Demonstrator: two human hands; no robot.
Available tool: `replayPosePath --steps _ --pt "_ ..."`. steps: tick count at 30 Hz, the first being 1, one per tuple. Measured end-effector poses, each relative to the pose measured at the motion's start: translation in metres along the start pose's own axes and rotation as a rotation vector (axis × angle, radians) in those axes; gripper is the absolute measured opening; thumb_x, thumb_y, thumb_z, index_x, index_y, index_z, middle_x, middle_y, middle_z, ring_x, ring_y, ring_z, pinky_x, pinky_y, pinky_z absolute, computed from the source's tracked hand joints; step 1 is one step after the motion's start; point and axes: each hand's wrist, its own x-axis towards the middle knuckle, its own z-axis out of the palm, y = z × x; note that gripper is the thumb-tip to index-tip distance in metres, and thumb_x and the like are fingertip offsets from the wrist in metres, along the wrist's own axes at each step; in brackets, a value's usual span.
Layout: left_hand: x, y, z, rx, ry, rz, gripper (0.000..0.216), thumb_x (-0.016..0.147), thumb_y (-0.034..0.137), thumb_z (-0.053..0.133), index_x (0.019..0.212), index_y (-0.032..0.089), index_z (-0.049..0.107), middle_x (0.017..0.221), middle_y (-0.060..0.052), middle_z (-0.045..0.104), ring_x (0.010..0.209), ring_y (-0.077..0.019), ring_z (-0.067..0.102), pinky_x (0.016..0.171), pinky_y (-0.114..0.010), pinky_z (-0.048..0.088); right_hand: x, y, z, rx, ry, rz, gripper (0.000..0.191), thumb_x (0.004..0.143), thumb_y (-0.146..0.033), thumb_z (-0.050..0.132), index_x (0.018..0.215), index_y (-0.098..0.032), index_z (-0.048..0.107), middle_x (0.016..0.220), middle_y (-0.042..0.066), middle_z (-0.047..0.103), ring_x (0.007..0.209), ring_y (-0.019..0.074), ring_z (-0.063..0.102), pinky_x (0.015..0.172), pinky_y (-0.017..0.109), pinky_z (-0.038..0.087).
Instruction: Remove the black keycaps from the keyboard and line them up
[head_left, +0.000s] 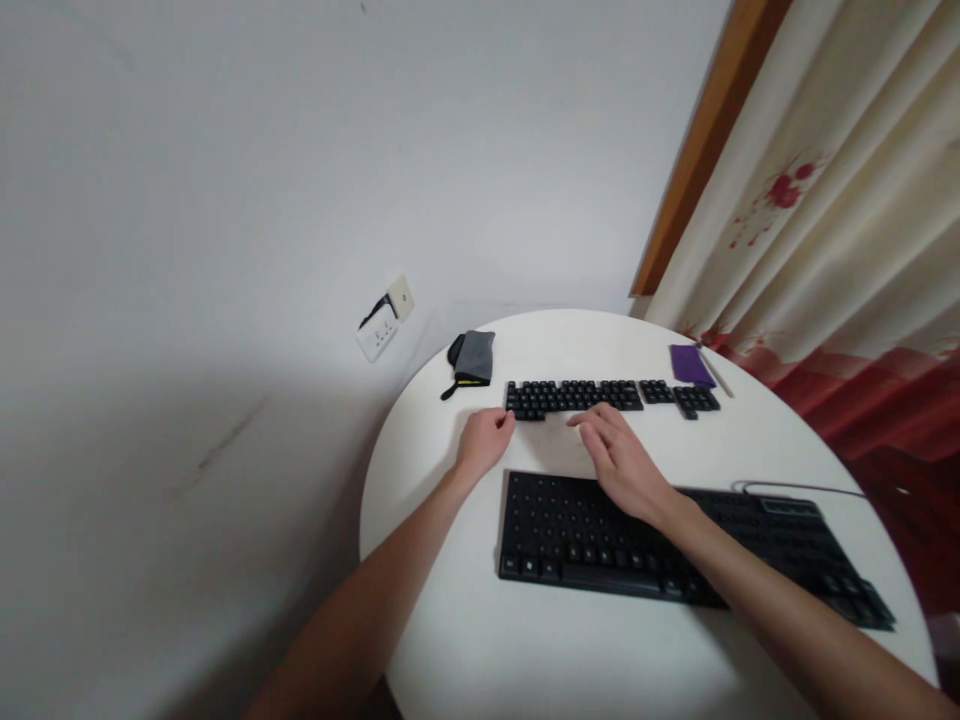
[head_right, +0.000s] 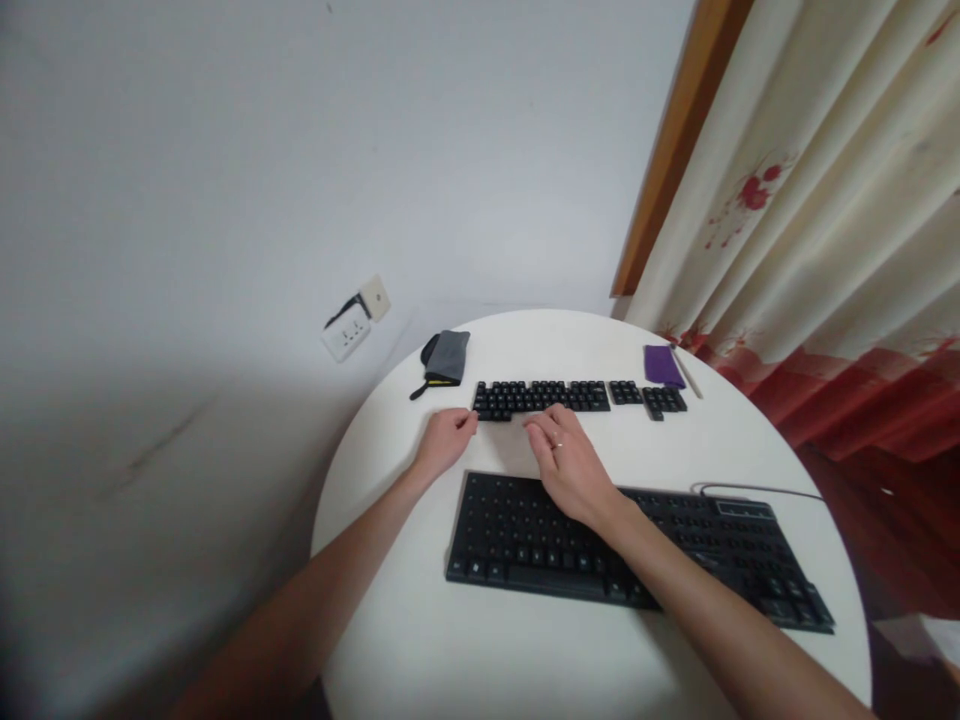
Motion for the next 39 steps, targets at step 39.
replayPosePath --steps 39 --pt "-0.038 0.047 -0.001 -0.15 -0.543 0.347 0.036 0.091 0.035 0.05 0.066 0.016 0.066 0.057 0.001 0.061 0.056 -0.0119 0.049 0.056 -0.024 0.031 -0.086 -0.008 0.038 0.621 -0.183 0.395 0.031 0.097 -0.038 0.038 0.072 -0.021 0.044 0.052 -0.007 0.051 0.039 0.0084 0.048 0.039 0.018 0.033"
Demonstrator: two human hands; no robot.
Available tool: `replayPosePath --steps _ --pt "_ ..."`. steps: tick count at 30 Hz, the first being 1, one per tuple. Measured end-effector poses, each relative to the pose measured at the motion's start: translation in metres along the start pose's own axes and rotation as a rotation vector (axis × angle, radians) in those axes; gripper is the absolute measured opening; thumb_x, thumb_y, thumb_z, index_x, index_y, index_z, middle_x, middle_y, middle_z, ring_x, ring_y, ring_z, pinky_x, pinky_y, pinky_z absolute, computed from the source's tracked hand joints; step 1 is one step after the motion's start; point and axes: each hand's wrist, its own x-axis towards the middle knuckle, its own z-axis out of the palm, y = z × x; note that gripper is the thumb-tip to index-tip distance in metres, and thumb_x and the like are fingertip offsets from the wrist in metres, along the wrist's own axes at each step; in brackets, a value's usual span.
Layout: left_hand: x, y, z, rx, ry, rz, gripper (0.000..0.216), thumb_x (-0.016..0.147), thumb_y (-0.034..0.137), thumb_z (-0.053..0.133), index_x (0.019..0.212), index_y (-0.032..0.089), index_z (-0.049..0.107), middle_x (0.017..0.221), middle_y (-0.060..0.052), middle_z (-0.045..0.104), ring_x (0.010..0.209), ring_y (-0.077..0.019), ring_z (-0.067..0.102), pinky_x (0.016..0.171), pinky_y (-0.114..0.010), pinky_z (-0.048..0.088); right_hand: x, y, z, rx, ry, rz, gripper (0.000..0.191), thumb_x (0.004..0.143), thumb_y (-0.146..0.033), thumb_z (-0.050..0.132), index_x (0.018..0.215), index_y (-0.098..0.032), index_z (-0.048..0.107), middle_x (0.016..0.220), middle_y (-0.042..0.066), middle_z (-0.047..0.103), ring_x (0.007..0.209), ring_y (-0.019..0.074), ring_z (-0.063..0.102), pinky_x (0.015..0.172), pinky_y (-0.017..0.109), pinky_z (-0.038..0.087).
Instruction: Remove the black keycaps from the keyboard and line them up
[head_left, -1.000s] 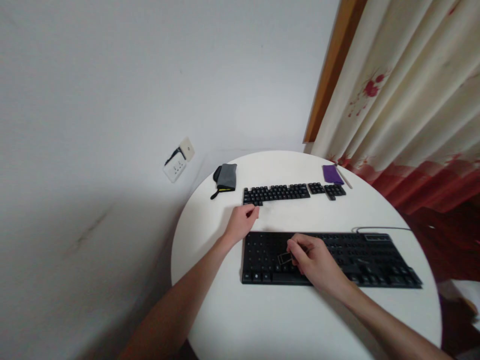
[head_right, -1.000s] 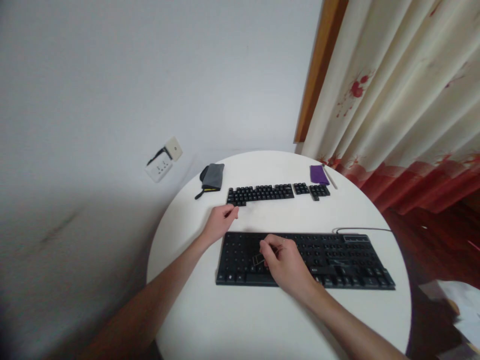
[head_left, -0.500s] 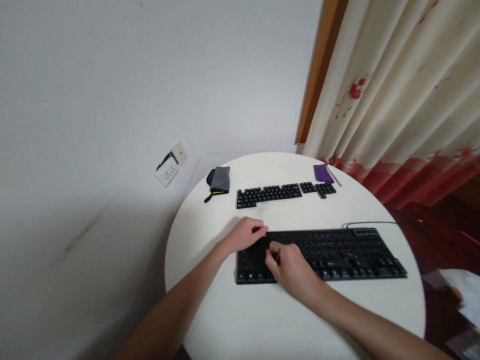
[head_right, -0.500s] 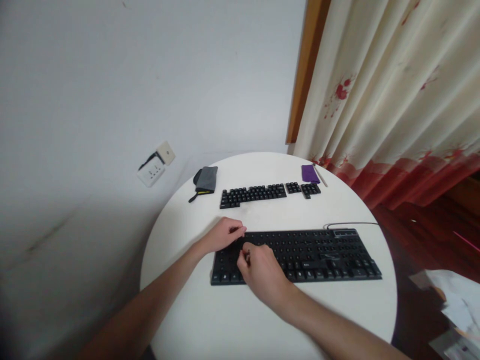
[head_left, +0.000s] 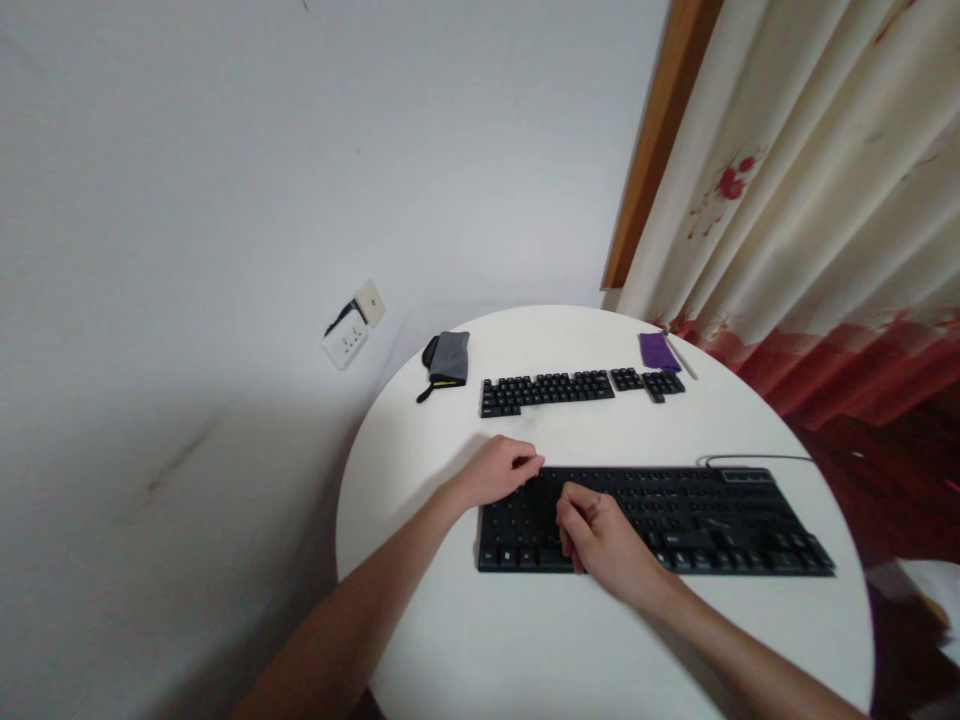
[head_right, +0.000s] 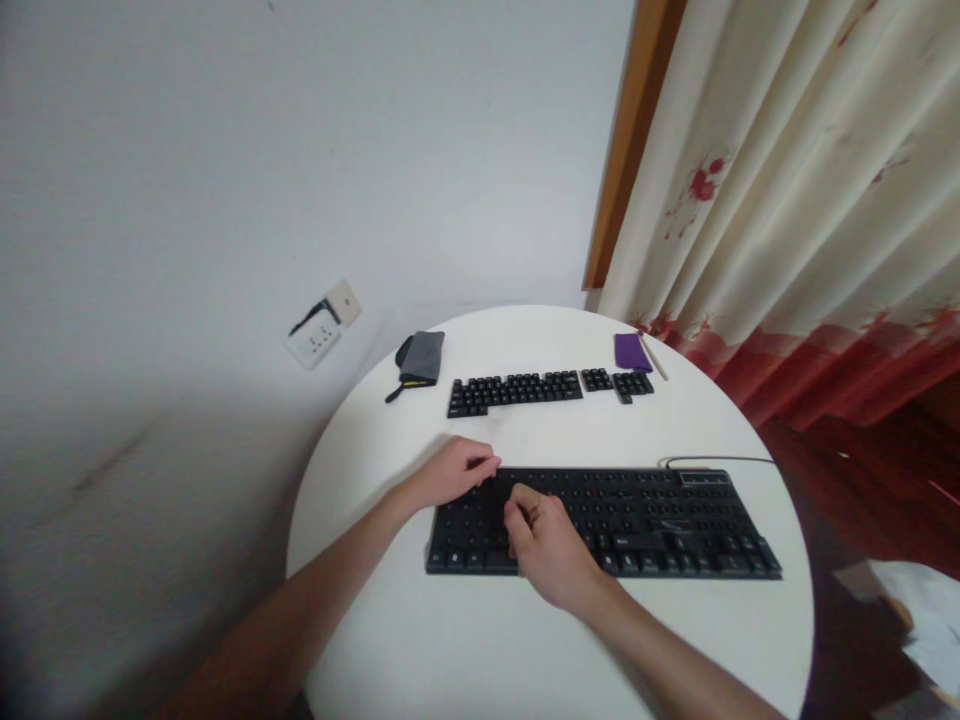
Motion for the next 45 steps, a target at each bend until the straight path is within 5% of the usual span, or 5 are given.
replayPosePath --steps 9,14,19,38,45 --pt "-0.002 0.015 -0.001 -0.296 0.097 -0.019 0.031 0.093 0.039 0.051 0.087 0.015 0.07 0.077 -0.003 0.069 0.07 -0.0146 0.059 0.066 -0.024 0.043 0.0 -0.009 -0.019 0.28 0.274 -0.095 0.04 0.095 -0.049 0.045 0.072 -0.018 0.052 0.06 -0.002 0.06 0.039 0.0076 0.05 0.036 0.017 0.034" --pt "-0.008 0.03 0.004 -0.681 -0.07 -0.04 0.035 0.093 0.04 0.054 0.115 0.016 0.066 0.109 -0.01 0.071 0.088 -0.0177 0.064 0.081 -0.03 0.05 -0.004 -0.017 -0.03 0.239 0.336 -0.242 0.036 0.098 -0.042 0.045 0.074 -0.018 0.057 0.065 0.001 0.063 0.046 0.009 0.053 0.042 0.02 0.038" --pt "-0.012 0.033 0.013 -0.842 -0.143 -0.147 0.029 0.084 0.035 0.068 0.107 0.016 0.07 0.096 -0.008 0.072 0.08 -0.0165 0.064 0.078 -0.029 0.05 -0.006 -0.007 -0.027 0.147 0.298 -0.269 0.031 0.099 -0.037 0.044 0.079 -0.019 0.058 0.063 0.0 0.062 0.05 0.0111 0.053 0.048 0.022 0.041" --pt "-0.011 0.038 0.028 -0.583 0.12 -0.001 0.014 0.078 0.016 0.071 0.091 0.018 0.075 0.105 -0.008 0.066 0.095 -0.0196 0.064 0.08 -0.029 0.053 0.003 -0.004 -0.02 0.251 0.382 -0.142 0.035 0.1 -0.041 0.041 0.076 -0.019 0.053 0.064 -0.002 0.055 0.046 0.0092 0.048 0.043 0.021 0.035" --pt "-0.008 0.031 0.019 -0.646 0.222 -0.045 0.016 0.076 0.021 0.075 0.092 0.017 0.073 0.095 -0.006 0.069 0.082 -0.0159 0.065 0.077 -0.026 0.052 0.004 -0.008 -0.035 -0.066 0.472 -0.355 0.03 0.102 -0.028 0.035 0.08 -0.019 0.054 0.081 0.002 0.053 0.078 0.0159 0.053 0.073 0.029 0.042"
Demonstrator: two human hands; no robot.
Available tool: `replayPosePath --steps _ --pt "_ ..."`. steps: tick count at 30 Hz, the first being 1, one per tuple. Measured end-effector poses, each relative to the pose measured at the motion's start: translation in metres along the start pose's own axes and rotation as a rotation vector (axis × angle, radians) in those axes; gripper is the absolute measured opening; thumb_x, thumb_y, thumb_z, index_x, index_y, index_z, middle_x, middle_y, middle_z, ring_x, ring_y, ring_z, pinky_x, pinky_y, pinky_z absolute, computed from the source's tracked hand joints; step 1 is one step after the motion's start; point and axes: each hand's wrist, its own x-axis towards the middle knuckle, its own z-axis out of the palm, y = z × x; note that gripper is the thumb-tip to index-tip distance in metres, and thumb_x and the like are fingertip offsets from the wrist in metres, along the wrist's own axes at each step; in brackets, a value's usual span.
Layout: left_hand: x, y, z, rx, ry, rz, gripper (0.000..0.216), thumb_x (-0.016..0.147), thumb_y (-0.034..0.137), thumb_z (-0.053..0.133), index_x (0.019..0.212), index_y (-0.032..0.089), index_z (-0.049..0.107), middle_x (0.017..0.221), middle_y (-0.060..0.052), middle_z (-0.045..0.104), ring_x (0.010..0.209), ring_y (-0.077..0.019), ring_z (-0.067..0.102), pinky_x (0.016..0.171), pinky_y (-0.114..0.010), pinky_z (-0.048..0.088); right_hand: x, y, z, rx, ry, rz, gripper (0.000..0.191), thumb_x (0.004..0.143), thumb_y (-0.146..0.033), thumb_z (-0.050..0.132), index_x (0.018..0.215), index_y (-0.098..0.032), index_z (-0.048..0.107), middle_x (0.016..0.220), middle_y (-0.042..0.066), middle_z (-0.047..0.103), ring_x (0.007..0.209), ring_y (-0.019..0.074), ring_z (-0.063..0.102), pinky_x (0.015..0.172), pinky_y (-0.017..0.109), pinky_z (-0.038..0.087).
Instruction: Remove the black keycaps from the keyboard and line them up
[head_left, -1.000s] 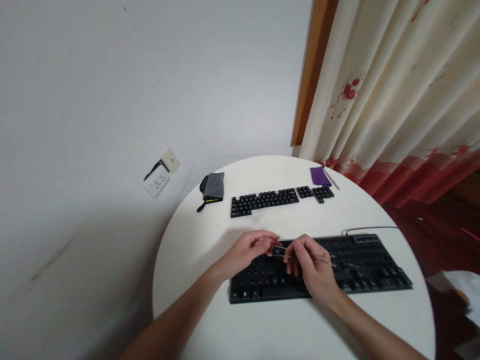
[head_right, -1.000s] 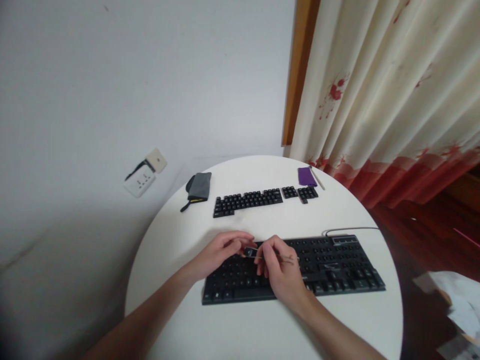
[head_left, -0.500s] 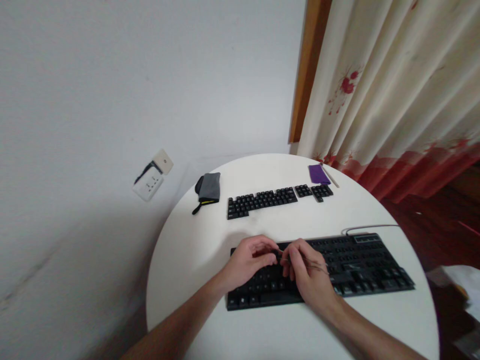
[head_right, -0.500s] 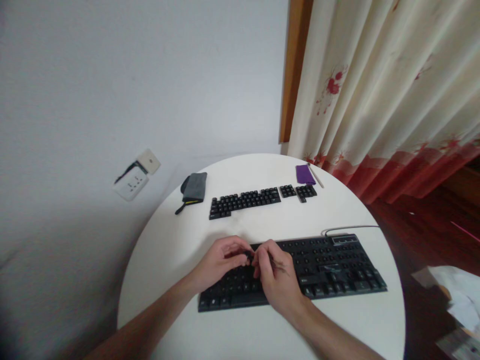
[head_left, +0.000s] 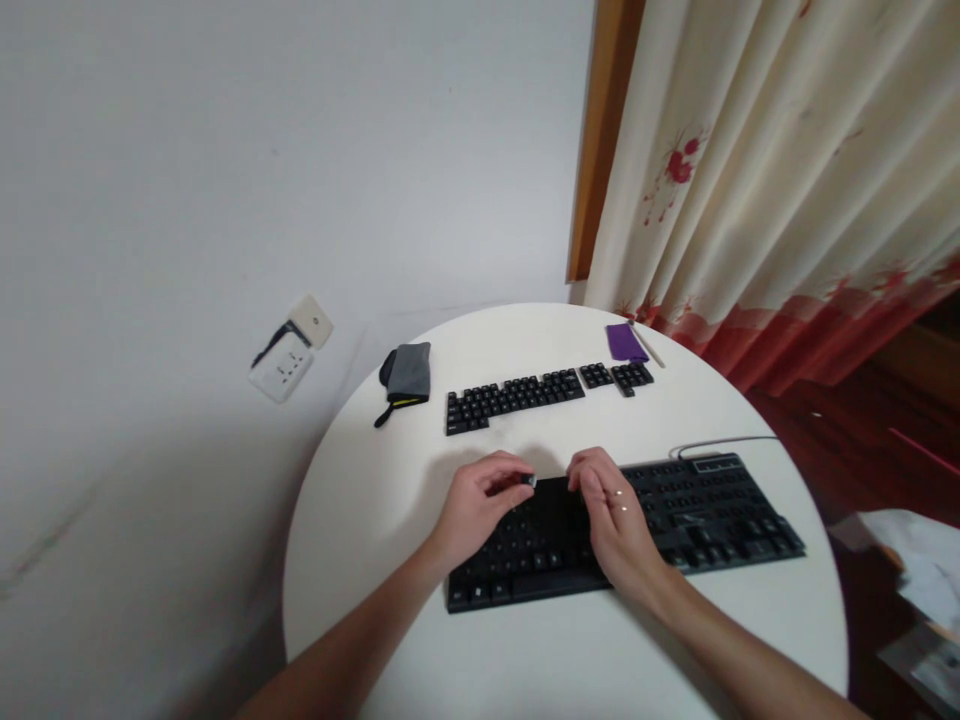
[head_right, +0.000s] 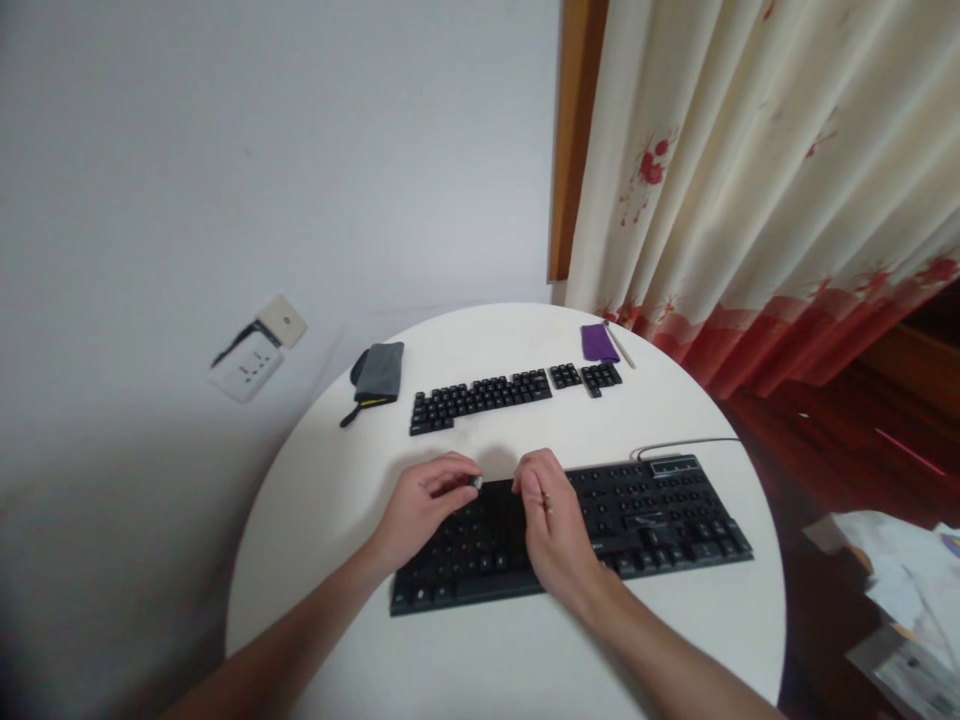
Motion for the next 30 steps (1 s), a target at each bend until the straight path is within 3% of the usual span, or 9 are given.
replayPosePath --steps 6,11,20,22,25,28,30 --pt "-0.002 -0.001 0.003 -0.156 -0.035 -0.115 0.022 0.072 0.019 0.079 0.09 0.014 0.07 0.086 -0.006 0.073 0.079 -0.0153 0.067 0.077 -0.026 0.052 -0.001 0.005 0.002 -0.041 -0.228 -0.1 0.027 0.097 -0.017 0.044 0.116 -0.023 0.061 0.088 0.003 0.056 0.079 0.0159 0.055 0.072 0.028 0.044" --pt "-0.002 0.001 0.007 -0.213 -0.057 -0.141 0.022 0.067 0.017 0.081 0.084 0.013 0.067 0.077 -0.003 0.072 0.073 -0.0137 0.067 0.071 -0.023 0.052 -0.004 0.006 0.007 -0.047 -0.177 -0.137 0.028 0.091 -0.015 0.057 0.115 -0.025 0.065 0.088 0.003 0.058 0.078 0.0155 0.056 0.066 0.025 0.045" --pt "0.0 -0.004 0.006 -0.184 -0.106 -0.121 0.025 0.065 0.019 0.083 0.082 0.014 0.065 0.076 -0.002 0.07 0.071 -0.0144 0.066 0.068 -0.024 0.052 -0.001 0.006 0.006 -0.089 -0.187 -0.147 0.021 0.089 -0.014 0.059 0.105 -0.023 0.069 0.087 0.003 0.063 0.078 0.016 0.062 0.07 0.025 0.048" --pt "0.003 -0.004 0.001 -0.137 -0.037 -0.059 0.024 0.07 0.025 0.08 0.087 0.015 0.066 0.078 -0.003 0.068 0.069 -0.0137 0.065 0.064 -0.024 0.052 0.008 0.003 0.004 -0.154 -0.181 -0.13 0.016 0.089 -0.015 0.06 0.1 -0.022 0.07 0.085 0.003 0.064 0.077 0.0163 0.062 0.07 0.025 0.048" --pt "0.011 -0.003 -0.014 -0.135 0.213 0.06 0.026 0.086 0.039 0.062 0.095 0.015 0.066 0.074 -0.002 0.062 0.059 -0.0108 0.058 0.051 -0.021 0.045 0.033 0.004 0.004 -0.335 -0.198 -0.079 0.01 0.088 -0.019 0.062 0.093 -0.02 0.071 0.083 0.003 0.067 0.075 0.0171 0.062 0.071 0.027 0.046" --pt "0.02 -0.007 -0.031 -0.204 0.442 0.12 0.031 0.091 0.044 0.053 0.089 0.015 0.064 0.066 0.0 0.057 0.051 -0.0081 0.049 0.044 -0.018 0.036 0.065 0.012 0.014 -0.548 -0.283 -0.01 0.008 0.086 -0.021 0.065 0.089 -0.02 0.073 0.086 0.005 0.07 0.081 0.0195 0.064 0.076 0.027 0.045" --pt "0.026 -0.011 -0.04 -0.217 0.524 0.123 0.031 0.092 0.043 0.051 0.086 0.015 0.063 0.062 0.002 0.054 0.049 -0.0075 0.046 0.043 -0.018 0.033 0.083 0.019 0.025 -0.675 -0.344 0.061 0.011 0.086 -0.025 0.065 0.09 -0.02 0.073 0.091 0.007 0.072 0.087 0.0212 0.066 0.077 0.027 0.044"
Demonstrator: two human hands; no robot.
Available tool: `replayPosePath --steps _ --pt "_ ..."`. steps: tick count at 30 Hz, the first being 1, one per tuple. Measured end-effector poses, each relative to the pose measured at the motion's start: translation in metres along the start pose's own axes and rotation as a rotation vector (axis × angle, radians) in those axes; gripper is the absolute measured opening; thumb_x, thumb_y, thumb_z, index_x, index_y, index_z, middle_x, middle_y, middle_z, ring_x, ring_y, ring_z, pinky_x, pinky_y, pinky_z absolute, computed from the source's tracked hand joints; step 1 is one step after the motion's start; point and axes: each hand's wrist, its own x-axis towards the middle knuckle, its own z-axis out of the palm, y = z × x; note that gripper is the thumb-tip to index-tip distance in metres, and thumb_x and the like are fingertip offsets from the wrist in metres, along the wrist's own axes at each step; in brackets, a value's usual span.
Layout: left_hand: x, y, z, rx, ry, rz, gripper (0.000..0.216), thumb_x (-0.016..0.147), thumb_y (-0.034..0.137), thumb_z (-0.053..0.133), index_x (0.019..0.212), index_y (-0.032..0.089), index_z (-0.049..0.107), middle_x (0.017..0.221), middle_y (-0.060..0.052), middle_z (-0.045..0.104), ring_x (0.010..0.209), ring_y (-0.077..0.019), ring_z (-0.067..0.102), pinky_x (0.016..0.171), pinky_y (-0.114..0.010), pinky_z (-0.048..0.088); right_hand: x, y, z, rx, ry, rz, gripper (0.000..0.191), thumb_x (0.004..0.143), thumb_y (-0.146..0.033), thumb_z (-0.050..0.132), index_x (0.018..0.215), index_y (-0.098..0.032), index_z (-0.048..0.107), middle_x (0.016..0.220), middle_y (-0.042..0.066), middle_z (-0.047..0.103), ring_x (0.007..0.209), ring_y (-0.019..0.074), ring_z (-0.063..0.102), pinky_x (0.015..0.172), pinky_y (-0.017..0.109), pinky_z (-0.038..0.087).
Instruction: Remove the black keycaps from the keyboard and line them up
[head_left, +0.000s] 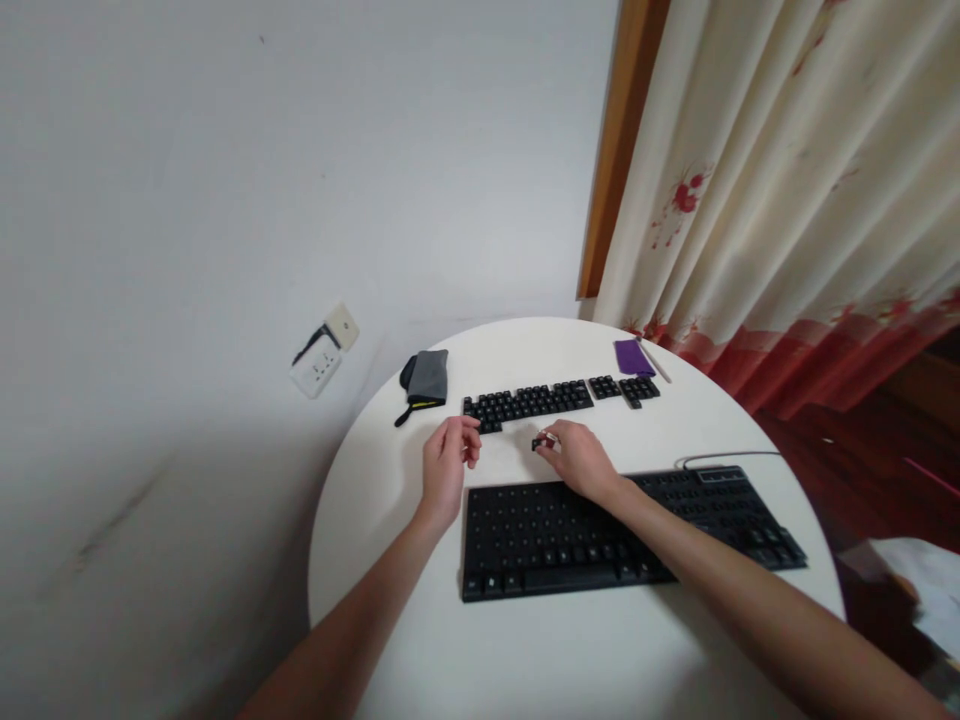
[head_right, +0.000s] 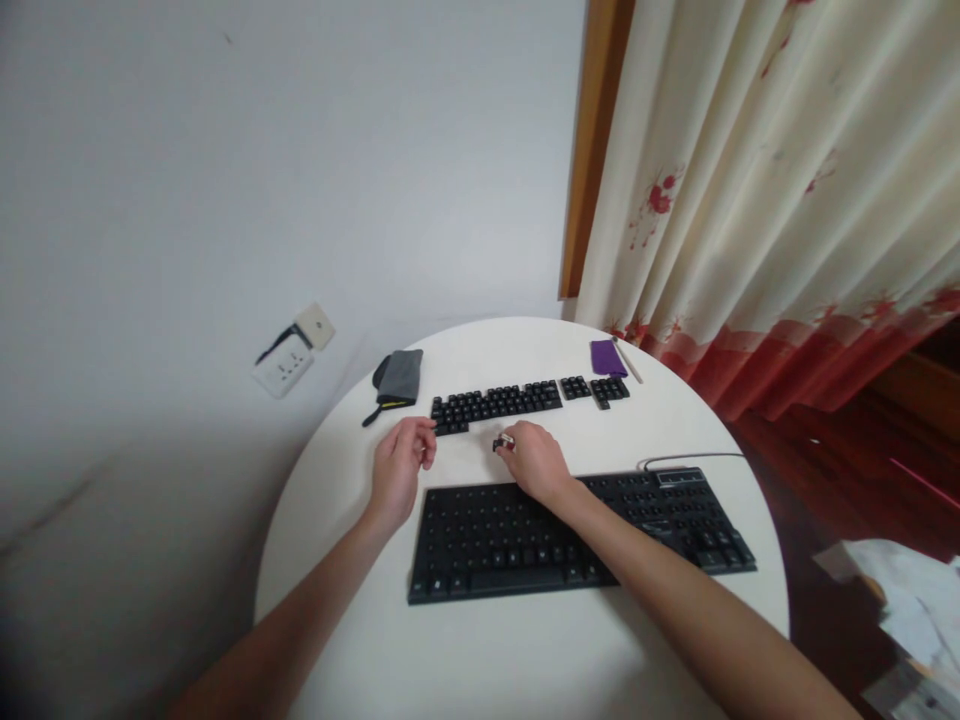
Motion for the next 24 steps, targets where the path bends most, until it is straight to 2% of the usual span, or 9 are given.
replayPosePath --steps 2,6,17,24 --pt "0.005 -0.003 -0.004 0.004 0.034 -0.001 0.03 0.091 0.041 0.051 0.084 0.015 0.063 0.059 0.002 0.052 0.048 -0.0074 0.044 0.042 -0.018 0.031 0.016 -0.002 0.009 -0.064 -0.055 0.042 0.012 0.087 -0.026 0.063 0.09 -0.02 0.074 0.092 0.008 0.074 0.091 0.0222 0.066 0.076 0.026 0.043" --pt "0.008 -0.006 -0.006 0.018 0.053 0.019 0.032 0.091 0.041 0.049 0.079 0.014 0.062 0.055 0.003 0.051 0.046 -0.0075 0.043 0.042 -0.018 0.03 0.031 -0.007 0.023 -0.098 -0.077 0.081 0.014 0.087 -0.024 0.061 0.087 -0.019 0.074 0.091 0.01 0.075 0.089 0.0234 0.068 0.072 0.026 0.042" --pt "0.008 -0.005 -0.006 -0.006 0.04 0.007 0.043 0.091 0.051 0.051 0.076 0.013 0.062 0.055 0.001 0.052 0.046 -0.0072 0.043 0.041 -0.018 0.029 0.028 -0.007 0.028 -0.127 -0.088 0.162 0.015 0.084 -0.027 0.062 0.087 -0.018 0.074 0.09 0.011 0.074 0.086 0.0236 0.068 0.068 0.026 0.042" --pt "0.008 -0.003 -0.006 -0.001 0.048 0.005 0.043 0.09 0.052 0.052 0.075 0.013 0.062 0.054 0.001 0.052 0.045 -0.0067 0.042 0.041 -0.018 0.027 0.043 -0.014 0.04 -0.121 -0.069 0.176 0.019 0.086 -0.03 0.06 0.09 -0.018 0.074 0.094 0.011 0.074 0.089 0.0238 0.068 0.07 0.027 0.044"
